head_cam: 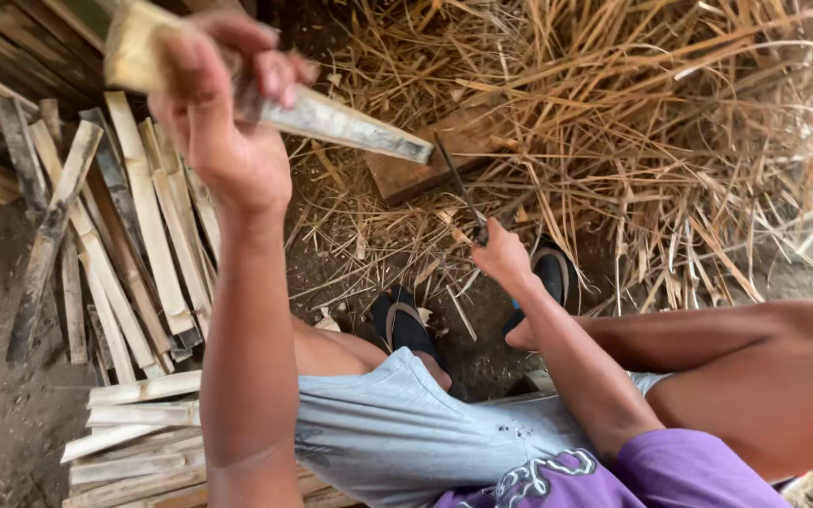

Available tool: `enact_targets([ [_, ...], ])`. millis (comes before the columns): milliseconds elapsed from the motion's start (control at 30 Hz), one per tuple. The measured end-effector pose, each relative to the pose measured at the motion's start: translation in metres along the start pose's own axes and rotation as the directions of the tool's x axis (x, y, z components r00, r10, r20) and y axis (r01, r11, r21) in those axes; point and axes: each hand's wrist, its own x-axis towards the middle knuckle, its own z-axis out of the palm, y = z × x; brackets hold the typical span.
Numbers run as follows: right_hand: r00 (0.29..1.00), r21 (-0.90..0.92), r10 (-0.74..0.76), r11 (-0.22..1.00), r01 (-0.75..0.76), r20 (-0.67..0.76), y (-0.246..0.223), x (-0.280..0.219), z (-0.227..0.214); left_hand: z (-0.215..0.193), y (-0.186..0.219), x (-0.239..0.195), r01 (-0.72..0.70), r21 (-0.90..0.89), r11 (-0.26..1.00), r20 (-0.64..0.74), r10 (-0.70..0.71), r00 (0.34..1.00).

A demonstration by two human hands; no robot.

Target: The person sits on the ground and uses a machete to split long bamboo sticks into thinner strips. They repeatedly pick up a bamboo stick, position it against a wooden block, and strike it with the machete to split it, then place the resulting strips into a pile.

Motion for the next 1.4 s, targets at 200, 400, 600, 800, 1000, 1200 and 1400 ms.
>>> enact_targets([
  [200,0.935,0.092,-0.328,0.935,0.342,-0.136,-0.083,-0.075,-0.032,0.027,-0.011,-0.025,-0.096,0.122,0.988,-0.161,0.116,0.98],
  [400,0.964,0.02,-0.222,0.974,0.228,-0.144,-0.064,-0.036,-0.002,0.038,0.0,-0.018,-0.096,0.085,0.992,-0.306,0.118,0.945],
  [600,0.997,-0.248,-0.081,0.966,0.076,-0.007,-0.02,0.035,0.01,0.008,0.002,-0.013,-0.084,0.081,0.993,-0.387,0.109,0.916],
  [800,0.982,-0.008,-0.186,0.982,0.187,0.036,-0.06,-0.055,-0.039,-0.006,0.006,-0.005,0.105,-0.026,0.994,-0.044,-0.106,0.993],
  [1000,0.924,0.029,-0.36,0.93,0.366,-0.125,-0.099,-0.08,-0.052,-0.003,0.012,-0.001,0.146,-0.024,0.989,0.02,-0.146,0.989],
  [1200,0.982,-0.04,-0.185,0.982,0.186,0.03,-0.069,-0.044,-0.024,-0.037,0.008,0.005,0.074,0.021,0.997,-0.164,-0.069,0.984],
  [1400,0.956,-0.051,-0.291,0.956,0.29,-0.026,-0.049,-0.024,-0.013,-0.052,-0.001,-0.009,0.064,-0.006,0.998,-0.161,-0.064,0.985],
])
